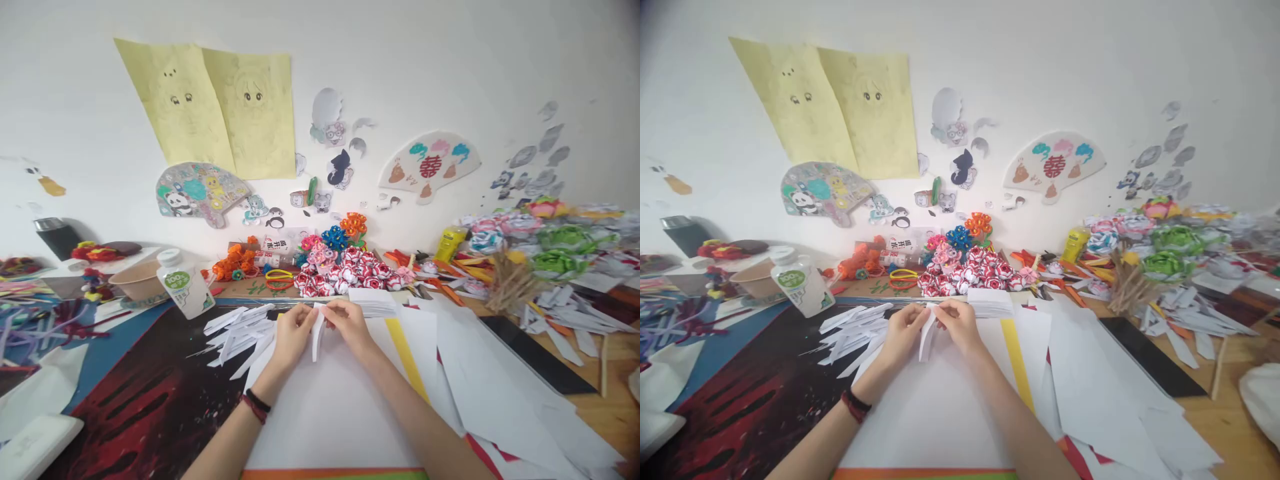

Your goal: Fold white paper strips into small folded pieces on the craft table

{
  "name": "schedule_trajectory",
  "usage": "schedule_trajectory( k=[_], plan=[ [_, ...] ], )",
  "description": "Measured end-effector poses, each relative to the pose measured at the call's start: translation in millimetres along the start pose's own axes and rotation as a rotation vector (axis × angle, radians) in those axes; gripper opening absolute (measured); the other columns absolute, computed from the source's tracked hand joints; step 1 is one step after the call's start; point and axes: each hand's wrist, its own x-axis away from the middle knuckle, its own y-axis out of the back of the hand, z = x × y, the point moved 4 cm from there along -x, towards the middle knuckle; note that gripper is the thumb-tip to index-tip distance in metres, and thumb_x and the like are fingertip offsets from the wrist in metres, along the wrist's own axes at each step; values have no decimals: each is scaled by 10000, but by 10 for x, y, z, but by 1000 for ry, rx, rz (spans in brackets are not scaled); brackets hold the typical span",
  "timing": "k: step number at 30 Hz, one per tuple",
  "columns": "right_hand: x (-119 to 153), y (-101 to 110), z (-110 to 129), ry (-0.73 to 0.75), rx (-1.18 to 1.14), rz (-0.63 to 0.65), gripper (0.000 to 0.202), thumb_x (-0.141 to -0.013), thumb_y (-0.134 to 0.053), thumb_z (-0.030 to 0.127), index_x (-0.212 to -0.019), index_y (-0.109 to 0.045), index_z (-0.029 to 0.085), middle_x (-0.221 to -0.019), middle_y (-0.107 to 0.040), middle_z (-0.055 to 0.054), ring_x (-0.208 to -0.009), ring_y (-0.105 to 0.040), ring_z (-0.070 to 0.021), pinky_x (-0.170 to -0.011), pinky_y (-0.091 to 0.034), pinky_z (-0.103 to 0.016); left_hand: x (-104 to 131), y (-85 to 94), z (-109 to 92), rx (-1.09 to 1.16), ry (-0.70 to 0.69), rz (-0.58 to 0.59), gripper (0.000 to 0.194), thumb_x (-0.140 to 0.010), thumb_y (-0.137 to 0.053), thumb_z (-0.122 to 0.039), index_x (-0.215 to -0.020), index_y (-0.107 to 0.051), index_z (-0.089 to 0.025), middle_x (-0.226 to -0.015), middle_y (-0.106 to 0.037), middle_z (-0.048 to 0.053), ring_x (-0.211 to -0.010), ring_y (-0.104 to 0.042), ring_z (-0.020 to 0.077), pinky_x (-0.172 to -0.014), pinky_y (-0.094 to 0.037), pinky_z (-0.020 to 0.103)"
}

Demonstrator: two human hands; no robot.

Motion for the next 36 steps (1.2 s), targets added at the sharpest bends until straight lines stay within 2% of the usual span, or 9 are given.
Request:
schedule_trajectory(
  k=[4,12,18,25,31,36],
  plan=[
    [3,28,55,12,-28,-12,271,-723,-724,402,-739,-669,137,-568,-585,-2,-520,-534,-117,-523,-412,-241,26,-32,5,22,32,47,382,-857,-556,-486,-725,-618,-132,-693,-683,50,-626,-618,157,-568,-432,216],
    [-6,28,65,29,-61,-13,264,-726,-726,394,-740,-682,134,-569,-585,-5,-537,-526,-119,-536,-408,-245,53,-11,-21,-16,18,-21,371,-839,-599,-478,-692,-612,-138,-642,-667,24,-572,-564,124,-541,-386,199],
    [-39,87,56,41,-72,-22,271,-747,-709,400,-756,-690,130,-580,-607,-16,-541,-530,-122,-546,-411,-250,67,-42,-83,-23,38,46,390,-867,-547,-488,-741,-647,-133,-696,-711,53,-566,-595,140,-523,-397,208],
    [-45,107,40,45,-88,-58,270,-739,-718,396,-744,-684,129,-573,-613,-16,-545,-534,-124,-556,-412,-249,75,2,-175,-103,-40,-15,339,-843,-594,-447,-714,-658,-140,-672,-710,43,-608,-616,153,-597,-420,217],
    [-65,176,38,50,-103,-104,276,-742,-715,418,-754,-681,145,-598,-617,-13,-572,-547,-132,-583,-429,-256,90,-38,-200,-108,-6,59,374,-857,-561,-476,-735,-668,-140,-698,-723,50,-593,-623,154,-551,-401,210],
    [-78,205,50,60,-107,-116,282,-733,-725,424,-748,-685,145,-586,-610,-13,-563,-541,-135,-578,-426,-259,92,-20,-252,-109,-20,13,360,-826,-598,-487,-709,-644,-150,-618,-698,38,-541,-613,160,-535,-398,219]
  ],
)
